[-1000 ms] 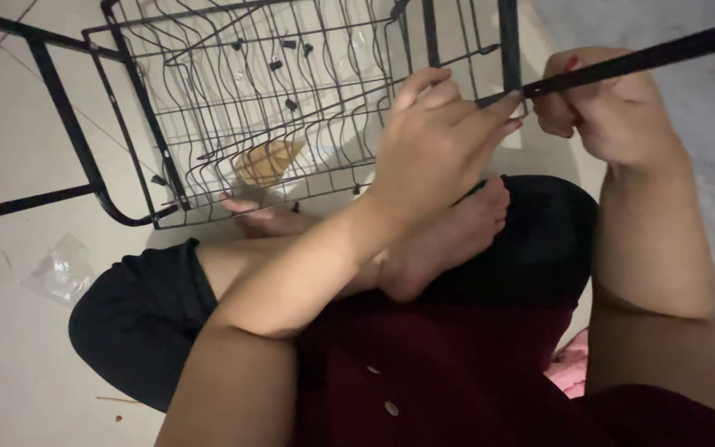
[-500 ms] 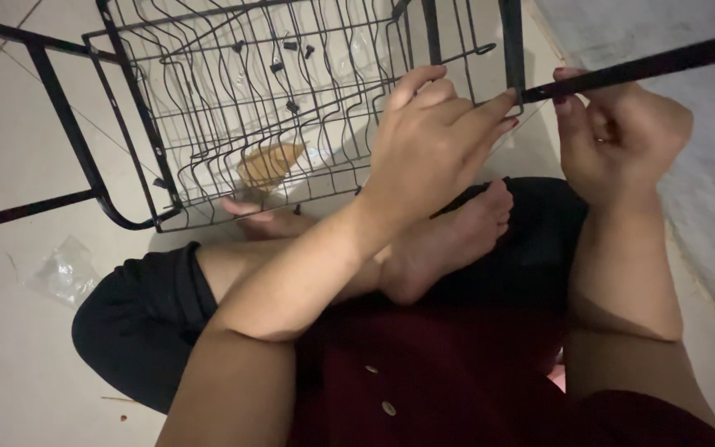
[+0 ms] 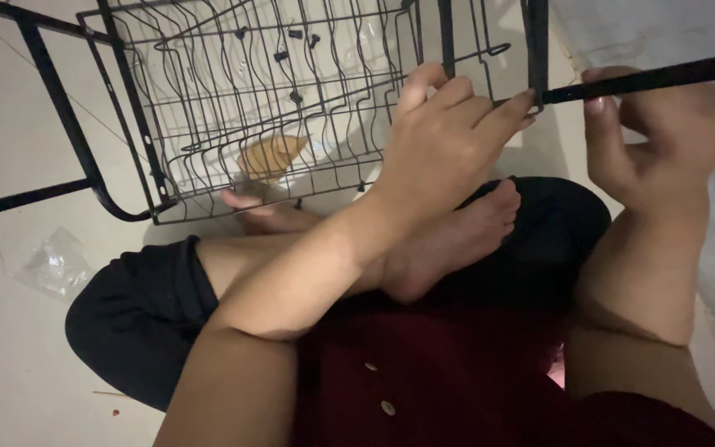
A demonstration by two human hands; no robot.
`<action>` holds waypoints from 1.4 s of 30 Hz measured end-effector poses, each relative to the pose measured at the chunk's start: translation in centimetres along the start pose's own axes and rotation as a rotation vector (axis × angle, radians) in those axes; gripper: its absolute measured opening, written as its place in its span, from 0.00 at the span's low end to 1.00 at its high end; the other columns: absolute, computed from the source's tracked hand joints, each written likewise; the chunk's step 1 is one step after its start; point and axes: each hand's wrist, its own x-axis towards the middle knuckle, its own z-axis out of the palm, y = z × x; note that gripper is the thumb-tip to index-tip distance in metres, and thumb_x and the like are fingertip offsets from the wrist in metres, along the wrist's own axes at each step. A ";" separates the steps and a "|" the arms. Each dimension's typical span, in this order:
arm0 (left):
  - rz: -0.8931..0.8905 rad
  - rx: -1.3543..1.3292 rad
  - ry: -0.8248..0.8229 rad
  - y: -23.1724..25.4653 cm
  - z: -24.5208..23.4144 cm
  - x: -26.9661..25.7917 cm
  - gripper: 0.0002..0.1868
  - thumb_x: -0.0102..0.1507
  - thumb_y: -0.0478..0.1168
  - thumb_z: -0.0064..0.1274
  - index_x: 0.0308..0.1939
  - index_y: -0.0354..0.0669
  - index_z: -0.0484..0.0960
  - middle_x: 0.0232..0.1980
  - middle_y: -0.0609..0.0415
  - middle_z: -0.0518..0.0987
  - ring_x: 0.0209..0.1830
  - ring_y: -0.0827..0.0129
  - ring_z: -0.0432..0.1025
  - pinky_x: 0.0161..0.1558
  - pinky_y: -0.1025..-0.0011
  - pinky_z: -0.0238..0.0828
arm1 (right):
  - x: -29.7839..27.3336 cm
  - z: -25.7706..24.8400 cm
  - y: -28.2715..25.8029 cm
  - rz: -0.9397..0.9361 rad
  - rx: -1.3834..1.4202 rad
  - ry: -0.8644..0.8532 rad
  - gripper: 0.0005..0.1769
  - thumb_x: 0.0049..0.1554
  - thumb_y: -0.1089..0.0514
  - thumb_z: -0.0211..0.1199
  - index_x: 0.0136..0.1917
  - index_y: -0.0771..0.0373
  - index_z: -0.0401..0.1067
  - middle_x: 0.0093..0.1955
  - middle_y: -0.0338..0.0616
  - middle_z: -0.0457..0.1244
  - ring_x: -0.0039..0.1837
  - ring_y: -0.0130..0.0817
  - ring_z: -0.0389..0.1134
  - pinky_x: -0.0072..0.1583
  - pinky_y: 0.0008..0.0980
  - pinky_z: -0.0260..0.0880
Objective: The person assembles a black wire dish rack by hand while sitting on the floor. They connect the wire basket to the frame using plastic fasteners and secure the side supports, handling the components and small hardware pieces directly.
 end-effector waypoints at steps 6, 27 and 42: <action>-0.021 0.043 -0.004 -0.8 1.2 -0.1 0.10 0.67 0.41 0.59 0.51 0.45 0.86 0.30 0.61 0.78 0.38 0.68 0.72 0.59 0.60 0.63 | -0.3 2.7 0.1 0.321 0.324 0.137 0.13 0.69 0.58 0.66 0.53 0.73 0.78 0.28 0.35 0.51 0.31 0.24 0.49 0.37 0.25 0.44; -0.091 0.122 -0.242 -4.0 3.0 -1.6 0.03 0.60 0.38 0.60 0.34 0.46 0.88 0.25 0.55 0.80 0.35 0.63 0.74 0.55 0.61 0.61 | -1.4 3.1 0.1 0.238 0.307 0.139 0.18 0.68 0.56 0.67 0.57 0.78 0.77 0.30 0.34 0.48 0.32 0.22 0.49 0.38 0.24 0.48; -0.117 0.063 -0.210 -3.6 2.4 -1.2 0.05 0.60 0.39 0.59 0.31 0.44 0.87 0.26 0.52 0.80 0.37 0.58 0.74 0.57 0.57 0.61 | -2.6 4.5 1.3 0.360 0.541 0.258 0.16 0.72 0.58 0.69 0.55 0.78 0.74 0.31 0.38 0.57 0.31 0.20 0.51 0.37 0.21 0.46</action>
